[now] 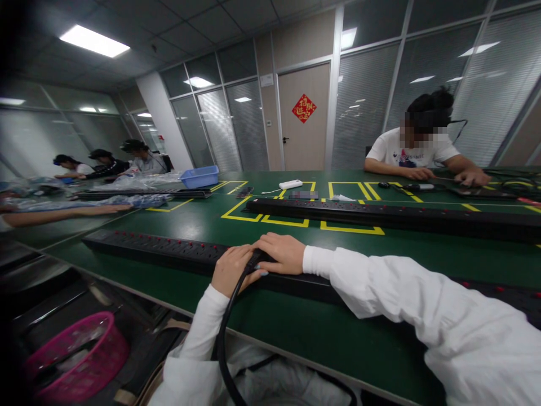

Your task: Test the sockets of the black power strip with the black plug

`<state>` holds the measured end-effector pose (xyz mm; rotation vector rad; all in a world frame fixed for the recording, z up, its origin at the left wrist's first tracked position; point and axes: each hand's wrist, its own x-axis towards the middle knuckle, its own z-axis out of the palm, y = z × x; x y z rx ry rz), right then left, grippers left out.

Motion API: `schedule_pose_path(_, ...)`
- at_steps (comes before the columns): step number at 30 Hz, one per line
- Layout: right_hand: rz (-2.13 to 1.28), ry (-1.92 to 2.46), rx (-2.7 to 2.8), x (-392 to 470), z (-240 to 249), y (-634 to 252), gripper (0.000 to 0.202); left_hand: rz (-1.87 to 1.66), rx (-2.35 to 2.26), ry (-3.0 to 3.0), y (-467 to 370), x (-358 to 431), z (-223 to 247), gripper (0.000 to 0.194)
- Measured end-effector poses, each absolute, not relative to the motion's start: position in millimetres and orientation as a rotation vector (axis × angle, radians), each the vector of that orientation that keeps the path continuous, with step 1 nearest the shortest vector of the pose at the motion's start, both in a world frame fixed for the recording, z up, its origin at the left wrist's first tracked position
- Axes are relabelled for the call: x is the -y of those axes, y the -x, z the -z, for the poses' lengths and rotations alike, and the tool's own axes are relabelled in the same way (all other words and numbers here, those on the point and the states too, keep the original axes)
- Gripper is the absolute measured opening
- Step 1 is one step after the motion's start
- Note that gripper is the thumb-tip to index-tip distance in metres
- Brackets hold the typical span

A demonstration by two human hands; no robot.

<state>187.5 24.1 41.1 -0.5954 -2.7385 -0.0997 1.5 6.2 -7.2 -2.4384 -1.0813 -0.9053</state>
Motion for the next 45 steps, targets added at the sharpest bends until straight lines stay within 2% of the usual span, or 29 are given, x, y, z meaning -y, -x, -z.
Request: schedule_pose_path(45, 0.105, 0.614, 2.735, -20.4, -44.0, -187.3, 0.039, 0.9, 1.097, 2.422, -3.3, -2.9, 5.0, 0.041)
